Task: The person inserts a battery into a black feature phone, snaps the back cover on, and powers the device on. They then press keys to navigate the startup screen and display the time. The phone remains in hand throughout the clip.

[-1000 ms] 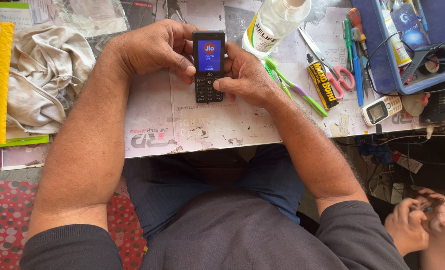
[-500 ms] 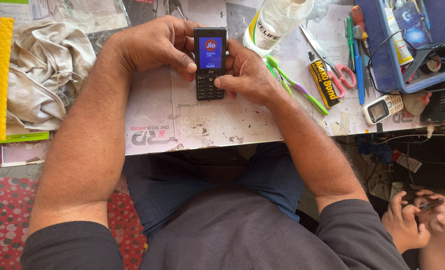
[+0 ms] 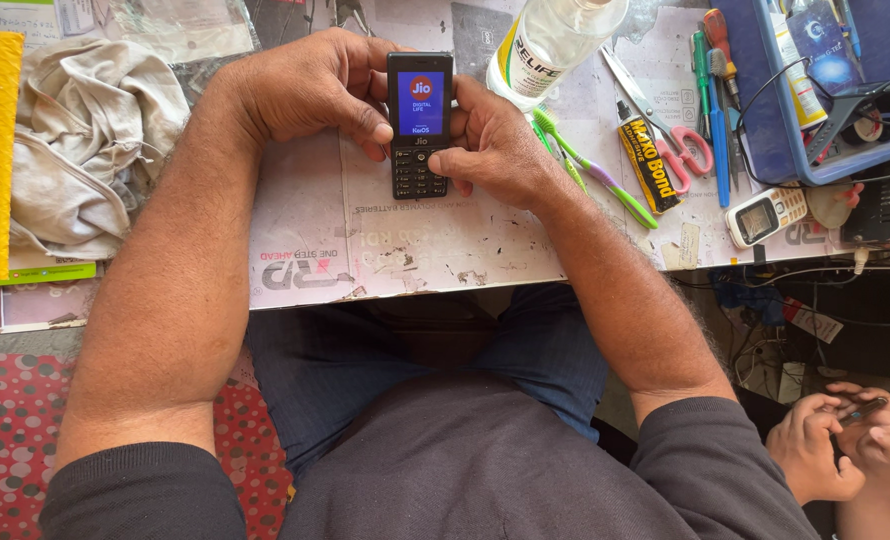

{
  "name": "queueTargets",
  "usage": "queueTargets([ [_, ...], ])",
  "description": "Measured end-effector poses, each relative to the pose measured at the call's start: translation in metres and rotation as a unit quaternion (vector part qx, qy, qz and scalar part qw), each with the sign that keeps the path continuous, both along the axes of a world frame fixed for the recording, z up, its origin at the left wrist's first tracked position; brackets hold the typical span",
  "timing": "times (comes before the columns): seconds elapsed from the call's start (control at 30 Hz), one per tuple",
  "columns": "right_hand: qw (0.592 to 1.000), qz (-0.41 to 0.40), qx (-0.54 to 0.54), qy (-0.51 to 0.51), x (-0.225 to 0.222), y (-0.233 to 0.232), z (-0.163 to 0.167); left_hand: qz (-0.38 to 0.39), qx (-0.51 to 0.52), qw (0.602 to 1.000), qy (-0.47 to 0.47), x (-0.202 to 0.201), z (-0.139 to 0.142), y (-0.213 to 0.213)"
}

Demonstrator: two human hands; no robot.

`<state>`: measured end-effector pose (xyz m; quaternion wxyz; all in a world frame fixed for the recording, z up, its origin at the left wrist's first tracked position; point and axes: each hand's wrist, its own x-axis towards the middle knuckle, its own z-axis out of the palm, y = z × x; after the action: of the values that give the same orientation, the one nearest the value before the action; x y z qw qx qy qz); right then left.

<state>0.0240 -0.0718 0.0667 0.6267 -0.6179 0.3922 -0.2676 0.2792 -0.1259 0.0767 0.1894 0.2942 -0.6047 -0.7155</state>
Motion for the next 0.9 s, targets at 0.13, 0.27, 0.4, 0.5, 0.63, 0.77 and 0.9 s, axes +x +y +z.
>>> queueTargets([
  [0.13,1.0,-0.003,-0.005,0.015,0.0002,-0.0002,-0.0001,0.008,0.0,1.0,-0.013,0.0003,0.0009,0.0005],
  [0.27,1.0,0.001,-0.003,0.0,0.0,-0.0001,-0.0003,0.003,-0.011,1.0,-0.016,0.0004,0.0016,0.0007],
  [0.4,1.0,0.002,0.0,0.002,-0.0002,0.0008,0.0,0.003,-0.005,1.0,-0.01,-0.0011,0.001,0.0012],
  [0.5,1.0,-0.003,0.002,0.005,0.0004,0.0011,0.0006,0.005,-0.005,1.0,-0.016,-0.0011,0.0011,0.0014],
  [0.63,1.0,-0.006,-0.002,0.02,-0.0003,0.0013,0.0018,0.005,0.0,1.0,-0.015,-0.0019,0.002,0.0009],
  [0.77,1.0,0.002,-0.003,0.0,-0.001,0.0007,0.0018,0.002,-0.006,1.0,-0.006,-0.0024,0.0029,0.0008],
  [0.9,1.0,-0.003,-0.003,0.005,-0.001,0.0002,0.0007,0.002,-0.009,1.0,-0.015,-0.0024,0.004,0.0005],
])
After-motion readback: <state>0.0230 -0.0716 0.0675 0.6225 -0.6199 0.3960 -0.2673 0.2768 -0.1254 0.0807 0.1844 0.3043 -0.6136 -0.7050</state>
